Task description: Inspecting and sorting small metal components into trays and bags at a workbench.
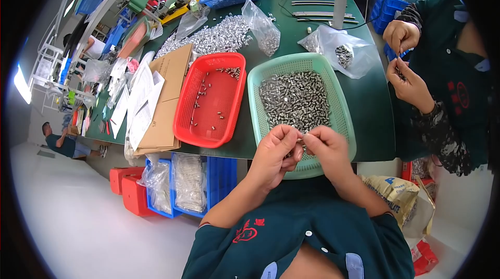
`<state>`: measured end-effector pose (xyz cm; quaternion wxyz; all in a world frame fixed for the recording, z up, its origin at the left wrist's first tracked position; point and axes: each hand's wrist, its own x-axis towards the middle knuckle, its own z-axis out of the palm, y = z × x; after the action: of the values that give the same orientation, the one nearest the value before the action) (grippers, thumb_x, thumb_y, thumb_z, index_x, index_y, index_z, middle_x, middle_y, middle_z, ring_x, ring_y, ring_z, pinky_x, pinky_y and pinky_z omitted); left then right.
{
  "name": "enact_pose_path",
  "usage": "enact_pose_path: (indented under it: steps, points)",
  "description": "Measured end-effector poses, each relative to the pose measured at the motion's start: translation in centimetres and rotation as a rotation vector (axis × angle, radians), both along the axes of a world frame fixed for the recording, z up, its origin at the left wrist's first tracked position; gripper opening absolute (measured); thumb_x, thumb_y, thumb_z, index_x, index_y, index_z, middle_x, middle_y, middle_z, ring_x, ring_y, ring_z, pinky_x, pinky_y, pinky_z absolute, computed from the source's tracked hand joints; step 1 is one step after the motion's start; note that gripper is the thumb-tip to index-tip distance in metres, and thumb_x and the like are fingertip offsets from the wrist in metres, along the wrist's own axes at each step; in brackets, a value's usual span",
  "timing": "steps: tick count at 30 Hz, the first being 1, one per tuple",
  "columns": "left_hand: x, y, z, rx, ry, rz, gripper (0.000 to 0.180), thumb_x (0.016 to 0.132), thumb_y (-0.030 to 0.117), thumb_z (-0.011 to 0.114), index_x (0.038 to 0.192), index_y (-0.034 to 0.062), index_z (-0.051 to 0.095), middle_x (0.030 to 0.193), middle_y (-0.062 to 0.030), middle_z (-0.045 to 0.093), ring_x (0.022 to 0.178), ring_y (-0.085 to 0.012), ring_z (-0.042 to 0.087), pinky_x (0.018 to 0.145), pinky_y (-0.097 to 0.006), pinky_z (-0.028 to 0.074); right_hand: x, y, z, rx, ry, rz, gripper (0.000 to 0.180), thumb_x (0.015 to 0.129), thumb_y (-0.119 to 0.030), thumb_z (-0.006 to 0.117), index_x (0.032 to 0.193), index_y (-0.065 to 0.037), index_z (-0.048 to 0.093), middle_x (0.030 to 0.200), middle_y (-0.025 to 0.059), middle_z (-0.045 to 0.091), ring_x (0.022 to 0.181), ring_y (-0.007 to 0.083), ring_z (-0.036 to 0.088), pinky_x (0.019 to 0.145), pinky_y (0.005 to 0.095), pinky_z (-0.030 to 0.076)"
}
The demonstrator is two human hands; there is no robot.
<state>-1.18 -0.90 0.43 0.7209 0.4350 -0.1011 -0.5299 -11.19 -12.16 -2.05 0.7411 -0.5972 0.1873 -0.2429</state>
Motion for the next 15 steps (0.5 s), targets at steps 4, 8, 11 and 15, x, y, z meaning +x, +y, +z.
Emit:
enact_pose_path:
  steps: [4, 8, 11, 15]
  points:
    - [0.2, 0.2, 0.2, 0.057, -0.025, 0.051, 0.023, 0.096, 0.033, 0.047, 0.091, 0.0099, 0.049, 0.057, -0.0022, 0.047, 0.042, -0.0053, 0.029, 0.040, -0.020, 0.024, 0.0, -1.7, -0.2, 0.492, 0.007, 0.157, 0.015, 0.090, -0.015, 0.058, 0.084, -0.002, 0.059, 0.068, -0.0014, 0.056, 0.058, 0.0051, 0.045, 0.054, 0.0197, 0.036]
    - [1.1, 0.3, -1.2, -0.106, 0.215, -0.061, 0.027, 0.095, 0.038, 0.046, 0.089, 0.0122, 0.050, 0.051, 0.0015, 0.036, 0.041, -0.0065, 0.024, 0.039, -0.022, 0.021, -0.4, -1.9, 1.0, 0.068, 0.087, 0.023, 0.015, 0.086, -0.015, 0.061, 0.077, -0.003, 0.059, 0.066, 0.0010, 0.057, 0.056, 0.0105, 0.048, 0.052, 0.0248, 0.038]
    - [1.4, 0.6, -2.0, -0.099, 0.271, -0.071, 0.030, 0.093, 0.041, 0.046, 0.086, 0.0123, 0.050, 0.051, 0.0028, 0.033, 0.041, -0.0066, 0.023, 0.039, -0.022, 0.019, -0.5, -2.1, 3.0, -1.196, 0.134, -0.242, 0.012, 0.080, -0.012, 0.065, 0.073, -0.005, 0.059, 0.066, 0.0061, 0.057, 0.057, 0.0199, 0.052, 0.052, 0.0302, 0.040]
    - [1.2, 0.0, -1.8, -0.050, 0.343, -0.036, 0.028, 0.095, 0.038, 0.046, 0.086, 0.0113, 0.051, 0.054, 0.0021, 0.038, 0.042, -0.0063, 0.026, 0.040, -0.021, 0.021, -0.5, -1.6, 3.1, -0.886, 0.049, -0.219, 0.010, 0.077, -0.009, 0.066, 0.074, -0.003, 0.059, 0.067, 0.0087, 0.056, 0.061, 0.0268, 0.054, 0.053, 0.0352, 0.041]
